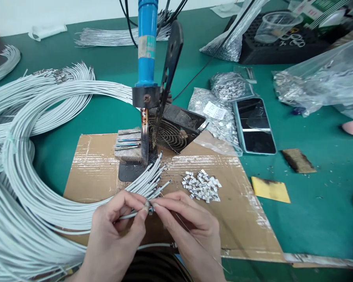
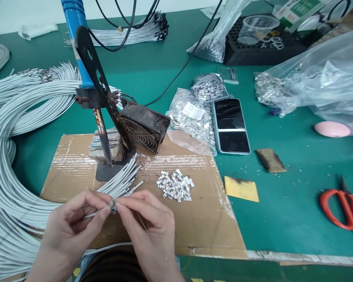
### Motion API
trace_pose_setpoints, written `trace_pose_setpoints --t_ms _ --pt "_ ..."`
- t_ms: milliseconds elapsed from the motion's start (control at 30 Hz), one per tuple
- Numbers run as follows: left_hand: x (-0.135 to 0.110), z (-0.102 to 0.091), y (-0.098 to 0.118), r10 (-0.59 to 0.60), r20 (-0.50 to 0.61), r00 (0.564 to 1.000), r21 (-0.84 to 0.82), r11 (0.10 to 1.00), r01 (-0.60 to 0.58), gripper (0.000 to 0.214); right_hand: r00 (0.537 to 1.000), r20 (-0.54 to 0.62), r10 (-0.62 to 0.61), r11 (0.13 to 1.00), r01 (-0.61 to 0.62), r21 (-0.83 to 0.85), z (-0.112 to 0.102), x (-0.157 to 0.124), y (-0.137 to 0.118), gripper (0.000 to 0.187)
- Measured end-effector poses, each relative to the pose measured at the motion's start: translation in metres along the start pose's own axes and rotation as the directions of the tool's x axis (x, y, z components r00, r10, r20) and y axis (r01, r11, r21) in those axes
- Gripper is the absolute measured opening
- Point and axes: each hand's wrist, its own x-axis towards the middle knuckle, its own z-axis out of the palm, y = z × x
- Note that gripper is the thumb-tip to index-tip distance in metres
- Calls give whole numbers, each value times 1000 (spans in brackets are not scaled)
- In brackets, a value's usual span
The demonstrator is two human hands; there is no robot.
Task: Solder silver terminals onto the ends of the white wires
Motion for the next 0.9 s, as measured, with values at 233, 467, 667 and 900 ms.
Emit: trace_pose_setpoints --t_ms 233,467,667,900 --pt "6 0 -1 -3 -38 999 -8 1000 2 14 997 -27 -78 979 72 -190 -4 -6 5 34" --pt "18 -5 -6 42 -30 999 58 997 -41 12 978 -196 -71 963 16 -269 -2 -7 3 16" --pt "26 -4 -5 52 -66 996 67 997 -48 12 967 -140 -212 933 157 -325 -2 8 -5 26" --pt "34 -4 -4 78 -40 996 66 995 -75 10 997 -68 -36 991 27 -130 1 11 -13 25"
